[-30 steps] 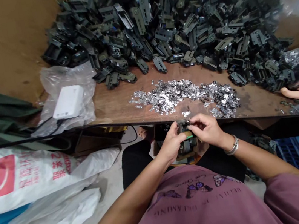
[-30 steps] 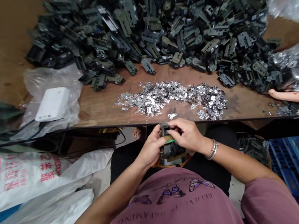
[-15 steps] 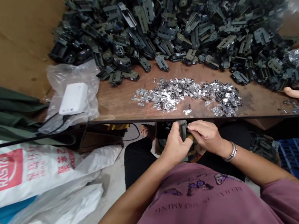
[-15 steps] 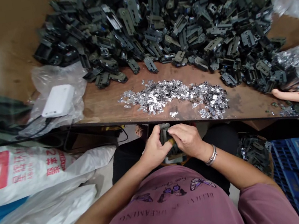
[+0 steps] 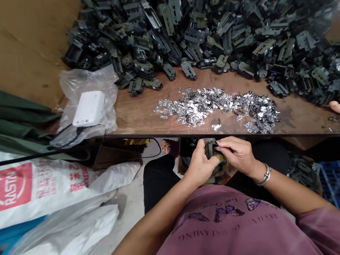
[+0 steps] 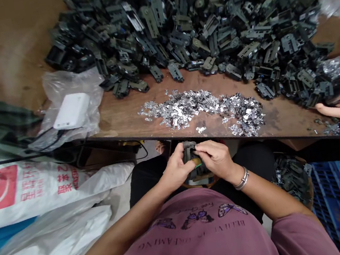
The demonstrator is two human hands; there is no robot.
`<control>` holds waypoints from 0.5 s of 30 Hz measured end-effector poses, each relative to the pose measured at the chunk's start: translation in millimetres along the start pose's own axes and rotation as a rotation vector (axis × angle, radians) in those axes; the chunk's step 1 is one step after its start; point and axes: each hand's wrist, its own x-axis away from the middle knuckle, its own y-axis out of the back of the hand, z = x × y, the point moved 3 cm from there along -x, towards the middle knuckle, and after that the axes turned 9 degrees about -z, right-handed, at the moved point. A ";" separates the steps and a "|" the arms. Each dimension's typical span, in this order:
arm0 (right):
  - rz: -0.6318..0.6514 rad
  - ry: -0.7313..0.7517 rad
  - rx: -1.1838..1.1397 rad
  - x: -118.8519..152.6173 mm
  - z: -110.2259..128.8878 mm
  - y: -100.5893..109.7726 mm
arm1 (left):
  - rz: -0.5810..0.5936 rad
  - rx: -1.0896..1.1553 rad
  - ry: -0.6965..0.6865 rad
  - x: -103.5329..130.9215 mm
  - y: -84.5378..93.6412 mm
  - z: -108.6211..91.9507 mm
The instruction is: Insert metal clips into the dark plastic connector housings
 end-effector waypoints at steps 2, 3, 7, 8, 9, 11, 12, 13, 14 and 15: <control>0.021 0.034 0.025 1.9 0.2 -0.6 | 0.001 -0.058 -0.015 0.6 0.0 0.2; 0.033 0.068 0.050 3.6 0.5 -1.1 | -0.002 -0.099 -0.034 1.3 -0.2 -0.3; 0.065 0.228 0.152 12.3 2.7 -3.0 | -0.011 -0.287 -0.116 6.5 -1.8 -2.9; 0.087 0.245 0.159 13.4 3.1 -3.1 | -0.005 -0.332 -0.117 7.8 -1.7 -3.4; 0.117 0.248 0.148 13.3 3.3 -2.8 | 0.007 -0.370 -0.112 9.0 -1.2 -4.1; 0.189 0.201 0.089 9.6 3.0 0.1 | 0.036 -0.401 -0.112 9.9 1.4 -6.7; 0.209 0.163 0.055 6.3 2.6 3.0 | 0.039 -0.397 -0.132 9.6 3.9 -9.0; 0.207 0.118 0.029 2.6 1.8 6.9 | 0.034 -0.386 -0.172 8.7 6.9 -12.0; 0.190 0.065 0.017 -0.9 0.4 11.3 | 0.019 -0.368 -0.230 7.6 10.6 -15.3; 0.162 0.009 0.019 -3.6 -1.2 15.8 | -0.007 -0.351 -0.296 6.4 14.8 -18.7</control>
